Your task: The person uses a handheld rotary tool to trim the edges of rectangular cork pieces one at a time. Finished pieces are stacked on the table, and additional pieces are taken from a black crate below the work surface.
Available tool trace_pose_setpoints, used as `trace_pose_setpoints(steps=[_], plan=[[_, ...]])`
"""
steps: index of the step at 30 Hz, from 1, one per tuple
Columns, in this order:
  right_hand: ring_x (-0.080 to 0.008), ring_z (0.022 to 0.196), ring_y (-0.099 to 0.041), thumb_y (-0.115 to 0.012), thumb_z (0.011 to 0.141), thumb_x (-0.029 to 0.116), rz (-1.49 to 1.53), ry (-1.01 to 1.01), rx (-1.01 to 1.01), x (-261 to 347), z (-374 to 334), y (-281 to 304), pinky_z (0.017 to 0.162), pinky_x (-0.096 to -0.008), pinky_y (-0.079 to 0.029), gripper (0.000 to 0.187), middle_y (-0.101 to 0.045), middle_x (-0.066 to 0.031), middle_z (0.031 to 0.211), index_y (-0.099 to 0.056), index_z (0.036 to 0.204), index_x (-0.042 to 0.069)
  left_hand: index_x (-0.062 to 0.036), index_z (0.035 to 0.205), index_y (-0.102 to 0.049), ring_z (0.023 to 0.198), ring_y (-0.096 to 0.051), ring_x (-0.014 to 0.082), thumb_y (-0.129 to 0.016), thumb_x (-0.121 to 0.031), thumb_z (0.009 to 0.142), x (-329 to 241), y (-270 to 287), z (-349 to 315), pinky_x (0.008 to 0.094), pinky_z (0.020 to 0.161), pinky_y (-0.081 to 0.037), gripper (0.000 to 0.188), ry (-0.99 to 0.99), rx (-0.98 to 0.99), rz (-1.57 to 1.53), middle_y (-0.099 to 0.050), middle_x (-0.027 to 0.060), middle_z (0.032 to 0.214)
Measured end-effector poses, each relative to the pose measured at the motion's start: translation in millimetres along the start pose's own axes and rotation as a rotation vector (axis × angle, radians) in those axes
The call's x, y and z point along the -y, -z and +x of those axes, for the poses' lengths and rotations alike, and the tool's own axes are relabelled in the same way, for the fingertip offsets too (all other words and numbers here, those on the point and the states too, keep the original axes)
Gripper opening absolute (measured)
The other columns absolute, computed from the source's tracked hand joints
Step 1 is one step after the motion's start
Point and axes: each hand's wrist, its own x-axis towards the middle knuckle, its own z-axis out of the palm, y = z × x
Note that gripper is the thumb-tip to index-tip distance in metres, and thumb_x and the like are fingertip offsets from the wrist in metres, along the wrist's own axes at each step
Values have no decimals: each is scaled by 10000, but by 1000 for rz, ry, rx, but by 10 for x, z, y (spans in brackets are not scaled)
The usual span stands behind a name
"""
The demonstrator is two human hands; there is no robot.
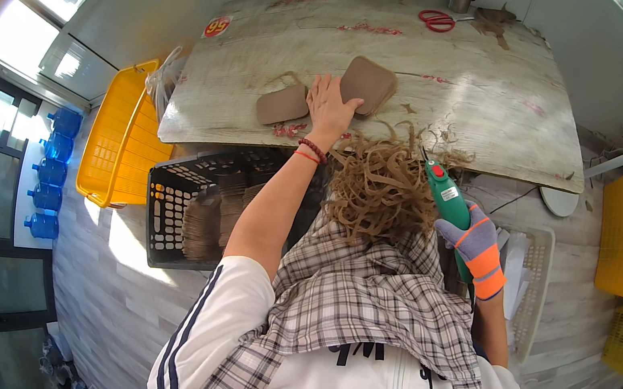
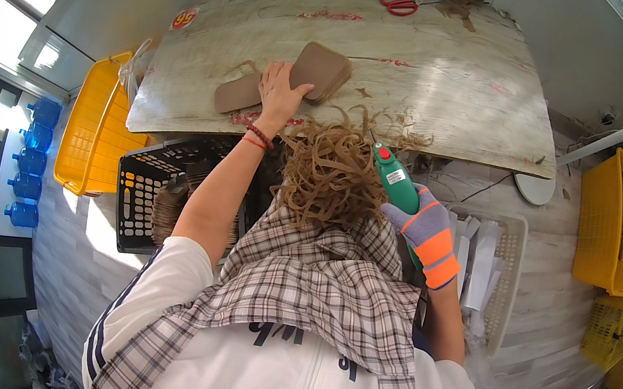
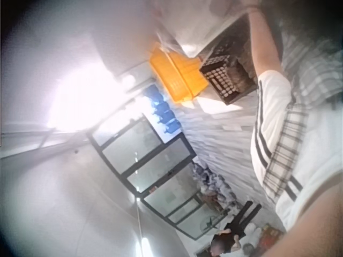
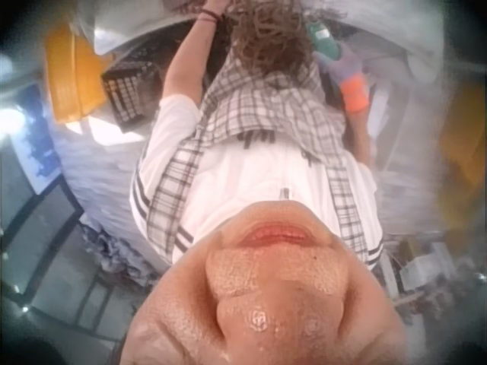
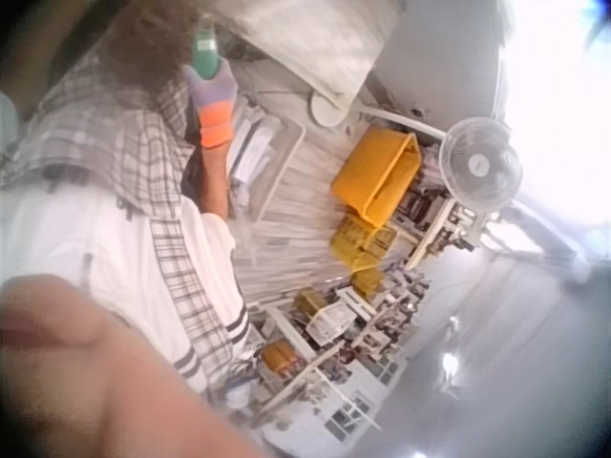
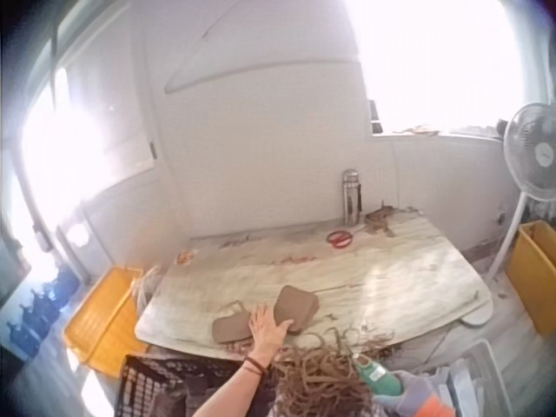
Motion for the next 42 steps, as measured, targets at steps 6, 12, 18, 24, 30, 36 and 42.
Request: trace_pose_setpoints(steps=[6, 12, 18, 24, 30, 36, 42], plan=[[-257, 797, -666, -759, 747, 363, -180, 138, -119, -3, -53, -7, 691, -341, -512, 565, -676, -155, 888, -554, 1143, 16, -12, 1023, -517, 1201, -387, 327, -740, -151, 774, -306, 55, 9, 482, 988, -299, 362, -42, -226, -175, -495, 159, 1177], [-211, 710, -655, -758, 762, 353, -67, 126, -188, 138, -52, -19, 639, -320, -509, 541, -671, -129, 803, -557, 1130, 13, -40, 1033, -490, 945, -556, 247, -688, -63, 822, -559, 160, 62, 394, 792, -464, 291, 248, -104, -938, -567, 91, 1043], [-44, 599, -523, -749, 795, 240, 175, 91, -194, 490, -66, 35, 514, -217, -427, 415, -620, -11, 738, -582, 1076, -15, -51, 1164, -498, 1044, -578, 229, -585, 79, 858, -1182, 249, -277, 366, 937, -491, 344, 425, -24, -2025, -581, 91, 1160], [-50, 484, -507, -764, 786, 259, 329, 117, -186, 520, -18, 31, 433, -217, -404, 413, -592, -8, 665, -577, 1037, -11, -43, 1186, -492, 1105, -557, 250, -591, 78, 853, -1531, 209, -405, 385, 972, -479, 367, 502, -5, -2261, -571, 89, 1188], [-46, 490, -504, -770, 782, 258, 393, 97, -177, 604, -69, 44, 439, -214, -406, 390, -583, -2, 653, -582, 997, -8, -58, 1200, -478, 1109, -555, 252, -589, 85, 852, -1627, 126, -464, 404, 976, -476, 392, 520, -3, -2271, -564, 90, 1198], [-44, 510, -506, -774, 780, 263, 322, 142, -235, 515, -2, 82, 461, -218, -418, 396, -588, 2, 666, -586, 994, -12, -63, 1201, -472, 1116, -549, 257, -564, 104, 855, -1710, 93, -606, 400, 978, -474, 394, 563, 63, -2192, -554, 92, 1206], [-46, 520, -517, -771, 784, 251, 387, 128, -260, 600, 18, 167, 466, -216, -418, 388, -613, -7, 700, -585, 993, -18, -23, 1146, -505, 1043, -590, 253, -569, 89, 855, -1715, -1, -788, 379, 928, -510, 318, 573, 143, -2090, -584, 112, 1148]])
